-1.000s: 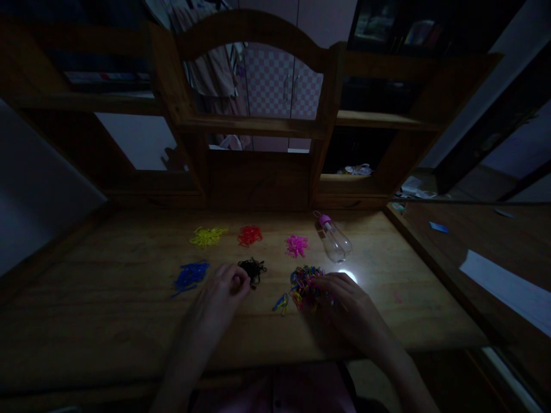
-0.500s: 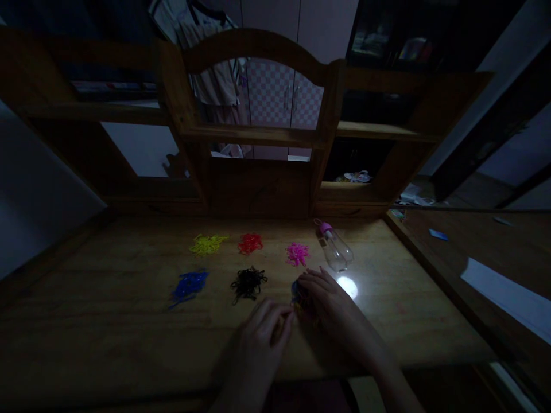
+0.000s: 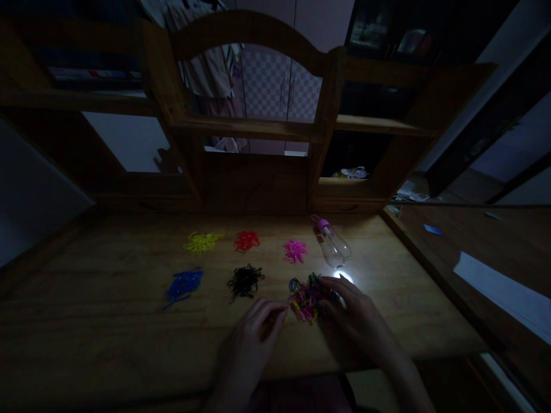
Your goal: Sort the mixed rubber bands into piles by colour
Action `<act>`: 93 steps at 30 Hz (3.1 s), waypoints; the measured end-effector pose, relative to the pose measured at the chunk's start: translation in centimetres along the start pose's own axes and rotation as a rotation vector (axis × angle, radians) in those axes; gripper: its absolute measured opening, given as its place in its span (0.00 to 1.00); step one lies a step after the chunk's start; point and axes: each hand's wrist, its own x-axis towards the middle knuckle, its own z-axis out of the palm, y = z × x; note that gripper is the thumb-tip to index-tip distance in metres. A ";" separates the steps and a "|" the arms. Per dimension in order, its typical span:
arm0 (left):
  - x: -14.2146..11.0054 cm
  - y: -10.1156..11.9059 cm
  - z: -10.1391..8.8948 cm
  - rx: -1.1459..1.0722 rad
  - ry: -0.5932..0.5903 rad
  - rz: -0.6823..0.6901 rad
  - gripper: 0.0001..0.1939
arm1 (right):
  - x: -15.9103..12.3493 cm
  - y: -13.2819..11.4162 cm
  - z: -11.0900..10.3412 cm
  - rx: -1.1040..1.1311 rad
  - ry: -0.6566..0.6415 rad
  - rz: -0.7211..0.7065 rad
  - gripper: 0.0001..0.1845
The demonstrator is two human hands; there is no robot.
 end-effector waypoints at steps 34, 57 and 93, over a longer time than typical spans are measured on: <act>-0.4 0.3 -0.6 -0.025 -0.014 -0.001 0.09 | 1.5 -3.0 1.3 0.744 0.240 0.414 0.12; 2.8 3.1 2.8 -0.293 0.064 -0.001 0.08 | 1.0 -4.0 3.0 0.725 0.258 0.335 0.05; 1.3 2.1 -0.2 0.022 0.094 0.046 0.06 | 0.0 -4.1 3.4 0.404 0.472 0.474 0.10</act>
